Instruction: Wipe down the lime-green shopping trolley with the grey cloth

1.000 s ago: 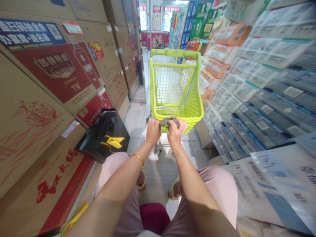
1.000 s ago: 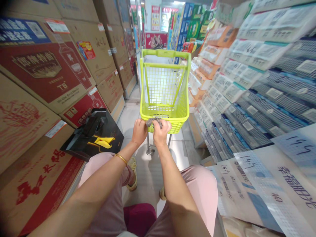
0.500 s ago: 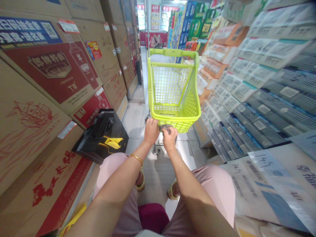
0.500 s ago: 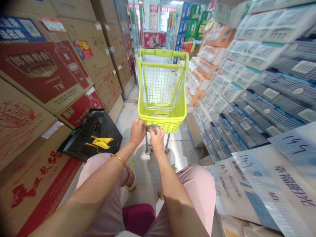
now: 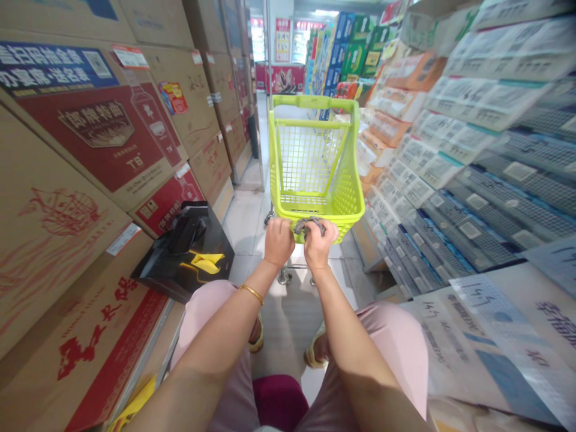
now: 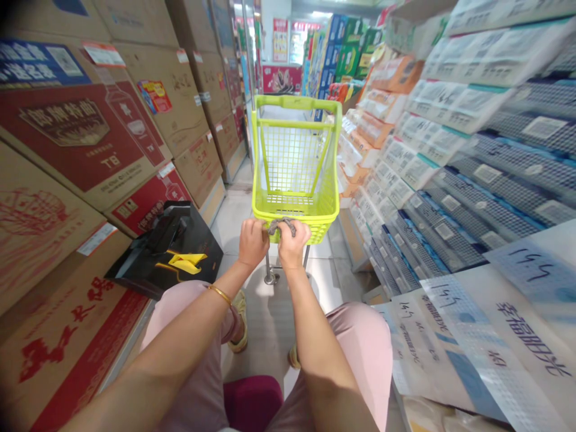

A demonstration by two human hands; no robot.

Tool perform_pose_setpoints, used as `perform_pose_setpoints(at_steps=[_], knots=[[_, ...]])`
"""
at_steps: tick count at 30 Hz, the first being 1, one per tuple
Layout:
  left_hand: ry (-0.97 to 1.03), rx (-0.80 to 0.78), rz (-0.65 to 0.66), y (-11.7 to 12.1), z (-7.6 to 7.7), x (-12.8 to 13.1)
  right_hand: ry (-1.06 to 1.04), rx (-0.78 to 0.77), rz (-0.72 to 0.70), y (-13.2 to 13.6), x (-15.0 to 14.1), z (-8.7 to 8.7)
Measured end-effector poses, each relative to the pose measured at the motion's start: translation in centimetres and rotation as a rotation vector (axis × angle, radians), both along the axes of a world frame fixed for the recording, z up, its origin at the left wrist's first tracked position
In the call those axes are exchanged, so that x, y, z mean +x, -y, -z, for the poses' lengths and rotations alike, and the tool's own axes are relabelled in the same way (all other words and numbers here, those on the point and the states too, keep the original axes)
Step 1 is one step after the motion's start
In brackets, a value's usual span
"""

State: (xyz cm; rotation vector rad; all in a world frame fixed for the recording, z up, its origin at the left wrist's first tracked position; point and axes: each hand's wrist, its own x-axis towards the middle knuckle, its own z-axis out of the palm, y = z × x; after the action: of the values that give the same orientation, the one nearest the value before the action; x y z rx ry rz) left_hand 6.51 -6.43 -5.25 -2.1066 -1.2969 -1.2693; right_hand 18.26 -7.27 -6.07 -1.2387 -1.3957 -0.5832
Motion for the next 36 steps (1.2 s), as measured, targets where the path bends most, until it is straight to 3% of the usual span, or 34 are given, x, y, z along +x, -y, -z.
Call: perform_pose_setpoints(at_steps=[4, 8, 17, 26, 30, 36], knots=[[0.014, 0.046, 0.052, 0.3, -0.9, 1.0, -0.106, 0.043, -0.019, -0.1, 0.2, -2.3], [0.023, 0.04, 0.095, -0.4, -1.3, 2.1, -0.131, 0.017, -0.022, -0.5, 0.4, -2.8], [-0.074, -0.054, 0.151, -1.4, -0.8, 2.0, -0.07, -0.019, 0.077, -1.2, 0.5, 1.7], [-0.101, -0.1, 0.171, -1.9, -1.1, 0.8, 0.11, -0.219, 0.0, 0.1, 0.5, 5.5], [-0.116, -0.138, 0.162, -1.9, -1.7, 0.8, 0.092, -0.203, -0.012, 0.4, 1.2, 5.2], [-0.142, -0.157, 0.232, -2.1, -2.1, -0.3, 0.225, -0.141, -0.071, 1.9, 2.3, 2.8]])
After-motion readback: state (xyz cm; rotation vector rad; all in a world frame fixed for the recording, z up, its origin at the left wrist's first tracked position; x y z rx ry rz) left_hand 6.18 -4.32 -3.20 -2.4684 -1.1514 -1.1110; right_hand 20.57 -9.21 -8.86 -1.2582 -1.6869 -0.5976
